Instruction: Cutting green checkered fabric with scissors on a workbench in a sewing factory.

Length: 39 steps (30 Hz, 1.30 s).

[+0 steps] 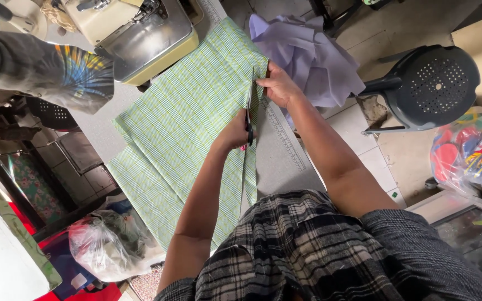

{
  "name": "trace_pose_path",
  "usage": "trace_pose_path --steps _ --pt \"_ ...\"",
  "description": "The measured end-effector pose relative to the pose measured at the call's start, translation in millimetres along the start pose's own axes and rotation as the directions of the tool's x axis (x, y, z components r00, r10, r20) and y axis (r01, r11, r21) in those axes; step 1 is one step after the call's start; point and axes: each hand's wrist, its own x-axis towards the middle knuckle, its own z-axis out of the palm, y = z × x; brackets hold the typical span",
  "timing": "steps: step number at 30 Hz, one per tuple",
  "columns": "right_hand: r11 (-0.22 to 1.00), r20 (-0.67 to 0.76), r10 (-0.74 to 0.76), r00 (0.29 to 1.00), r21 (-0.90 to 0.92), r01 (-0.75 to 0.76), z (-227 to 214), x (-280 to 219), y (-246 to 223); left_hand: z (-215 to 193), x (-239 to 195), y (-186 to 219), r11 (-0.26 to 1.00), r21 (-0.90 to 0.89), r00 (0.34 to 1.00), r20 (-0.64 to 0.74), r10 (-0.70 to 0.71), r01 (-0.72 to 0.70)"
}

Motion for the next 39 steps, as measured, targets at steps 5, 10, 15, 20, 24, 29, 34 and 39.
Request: trace_pose_path --steps 5,10,15,20,24,29,34,39 --pt "1.000 0.000 0.013 1.000 -0.020 -0.013 5.2 -4.9 -9.6 3.2 4.5 -0.1 0.999 0.034 1.000 -0.006 -0.013 0.013" --pt "0.999 -0.018 0.032 0.999 -0.017 -0.032 0.7 -5.7 -6.9 7.5 7.9 -3.8 0.999 0.035 1.000 -0.014 -0.015 0.016" --pt "0.999 0.000 0.004 1.000 -0.037 -0.004 0.8 -7.2 -0.1 -2.8 6.4 13.0 0.998 0.066 1.000 -0.004 0.002 -0.002" --pt "0.998 0.010 -0.030 0.999 -0.055 0.031 -11.2 -6.0 16.1 -7.0 17.0 15.5 0.997 0.079 1.000 -0.013 -0.003 0.004" --pt "0.998 0.016 -0.034 0.999 -0.052 0.034 -8.3 -8.6 14.9 -5.7 24.4 10.6 0.998 0.062 1.000 -0.006 0.007 -0.007" --pt "0.996 0.008 0.049 0.999 -0.072 -0.048 -7.2 -3.9 0.1 -5.1 15.0 20.9 0.997 0.078 1.000 -0.001 -0.012 0.012" --pt "0.918 -0.086 0.346 0.934 0.237 -0.318 -58.5 67.3 18.8 -4.5 14.6 22.7 0.996 0.088 1.000 -0.008 -0.009 0.010" --pt "0.997 -0.074 -0.039 0.997 -0.065 0.034 -31.9 78.7 -12.9 -7.6 11.8 27.3 0.998 0.052 1.000 -0.020 -0.018 0.019"
